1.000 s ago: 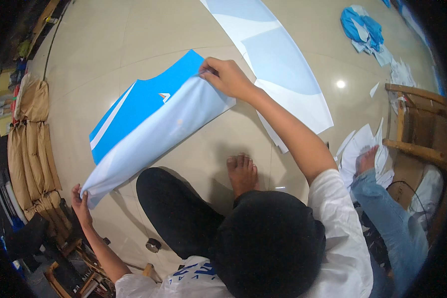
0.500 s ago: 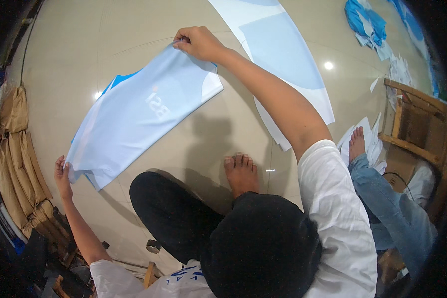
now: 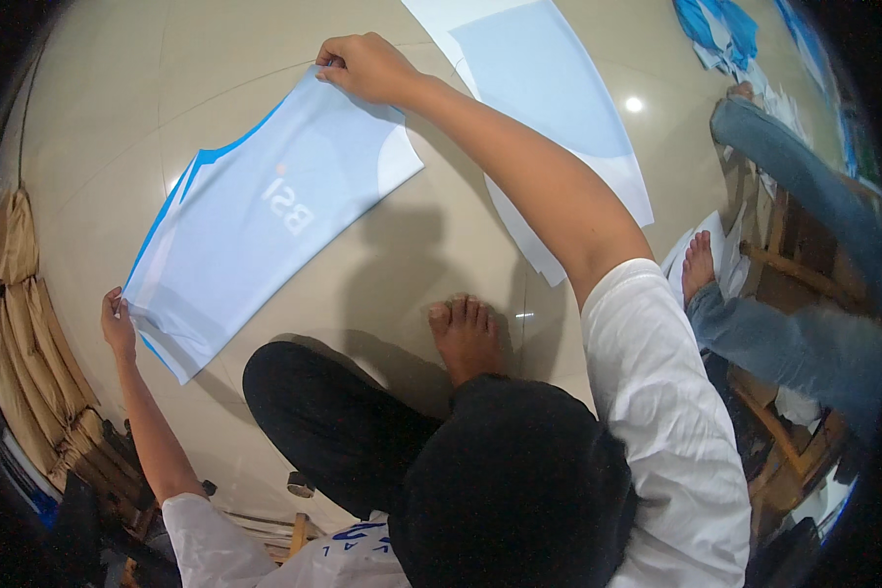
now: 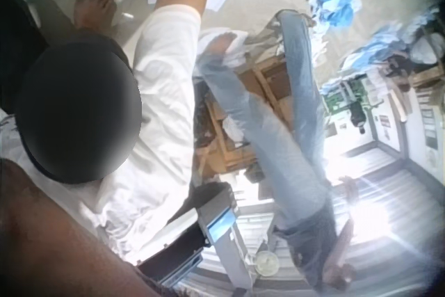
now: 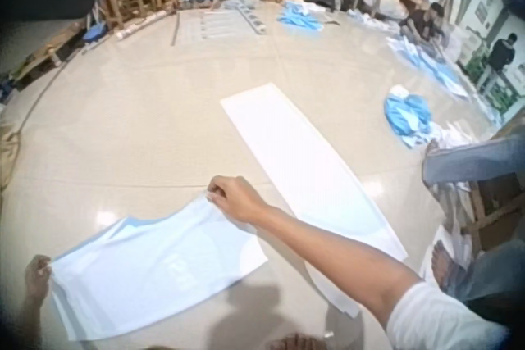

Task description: The person sits on the floor and uses scissors to cut a light blue fabric along a white paper template. They unfold the fabric, align it with the template, and carefully cut around the edges to create a specific shape.

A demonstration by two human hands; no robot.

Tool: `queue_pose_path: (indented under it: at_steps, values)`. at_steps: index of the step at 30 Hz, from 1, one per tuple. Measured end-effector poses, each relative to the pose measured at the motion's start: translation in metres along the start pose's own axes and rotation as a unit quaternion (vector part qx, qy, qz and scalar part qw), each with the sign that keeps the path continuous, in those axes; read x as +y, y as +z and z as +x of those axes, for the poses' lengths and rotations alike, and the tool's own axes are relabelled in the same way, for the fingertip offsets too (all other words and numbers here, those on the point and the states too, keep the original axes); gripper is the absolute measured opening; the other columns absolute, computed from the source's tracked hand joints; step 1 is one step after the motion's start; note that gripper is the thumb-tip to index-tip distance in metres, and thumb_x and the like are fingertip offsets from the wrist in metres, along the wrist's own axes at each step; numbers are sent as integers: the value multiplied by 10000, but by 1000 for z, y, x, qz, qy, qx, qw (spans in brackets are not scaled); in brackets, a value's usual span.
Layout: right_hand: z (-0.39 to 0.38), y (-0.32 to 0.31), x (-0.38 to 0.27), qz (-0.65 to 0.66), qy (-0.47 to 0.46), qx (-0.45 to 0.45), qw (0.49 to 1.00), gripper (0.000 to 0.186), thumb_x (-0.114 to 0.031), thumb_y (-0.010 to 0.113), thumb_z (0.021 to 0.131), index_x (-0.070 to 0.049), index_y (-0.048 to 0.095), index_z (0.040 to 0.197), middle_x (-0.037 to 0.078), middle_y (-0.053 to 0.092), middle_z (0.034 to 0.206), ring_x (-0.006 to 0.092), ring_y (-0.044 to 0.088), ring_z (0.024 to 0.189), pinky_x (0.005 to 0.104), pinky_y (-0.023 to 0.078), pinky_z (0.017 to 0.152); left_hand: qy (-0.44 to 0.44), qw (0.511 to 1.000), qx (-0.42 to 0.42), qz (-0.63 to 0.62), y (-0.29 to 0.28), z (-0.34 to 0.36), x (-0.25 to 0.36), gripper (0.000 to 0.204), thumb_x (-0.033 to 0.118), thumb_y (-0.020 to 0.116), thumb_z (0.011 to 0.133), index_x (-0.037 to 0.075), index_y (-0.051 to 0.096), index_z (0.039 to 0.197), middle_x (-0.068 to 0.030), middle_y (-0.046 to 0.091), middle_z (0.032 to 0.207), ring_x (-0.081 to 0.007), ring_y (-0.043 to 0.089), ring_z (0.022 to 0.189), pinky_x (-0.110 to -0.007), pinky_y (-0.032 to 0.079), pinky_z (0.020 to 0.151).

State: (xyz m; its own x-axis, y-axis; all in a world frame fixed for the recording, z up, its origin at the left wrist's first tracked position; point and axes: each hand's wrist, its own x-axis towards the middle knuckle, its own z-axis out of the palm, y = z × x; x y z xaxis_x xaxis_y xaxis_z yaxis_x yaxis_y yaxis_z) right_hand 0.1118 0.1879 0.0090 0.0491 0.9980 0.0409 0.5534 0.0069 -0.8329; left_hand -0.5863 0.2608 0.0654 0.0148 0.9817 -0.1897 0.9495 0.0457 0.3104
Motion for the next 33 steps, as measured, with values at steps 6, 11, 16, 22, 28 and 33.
queue_pose_path:
  at_steps: [6,11,16,22,28,33]
  values:
    - [7,5,11,-17,-4,21,1000,218,-208,799,982,-23,774,1095,87,785,898,188,707,800,343,552,754,-10,995,38,94,28,17,-28,269,57,627,1066,93,694,1324,-47,767,1126,-166,713,1050,-349,532,960]
    - [6,6,11,-12,8,21,1000,227,-216,807,975,-28,779,1099,84,792,903,185,714,806,346,556,761,-40,996,59,44,37,16,-27,274,81,646,1059,88,704,1327,-66,766,1194,-178,718,1109,-366,537,981]
    - [5,6,6,6,21,23,1000,231,-229,814,951,-42,781,1083,106,799,934,242,742,857,379,573,798,71,988,118,72,40,24,-16,312,138,681,1051,45,699,1348,-136,744,1288,-276,703,1198,-397,531,1028]
    - [2,4,8,-8,37,28,999,252,-231,835,956,-29,780,1098,61,787,899,162,713,822,327,560,769,216,971,92,-37,101,12,125,339,181,728,1032,4,704,1319,-184,728,1279,-328,679,1219,-419,510,1067]
    - [6,7,10,4,31,38,999,273,-233,851,937,-28,777,1100,63,777,908,152,703,823,316,561,767,288,948,80,-113,147,-10,257,285,194,765,999,22,738,1225,-171,717,1247,-340,653,1224,-429,497,1068]
    - [1,7,7,21,63,46,997,288,-202,853,928,-18,765,1131,41,762,891,125,670,795,303,558,763,315,934,139,-93,170,-19,316,251,198,779,982,65,760,1194,-124,684,1298,-353,595,1259,-478,449,1097]
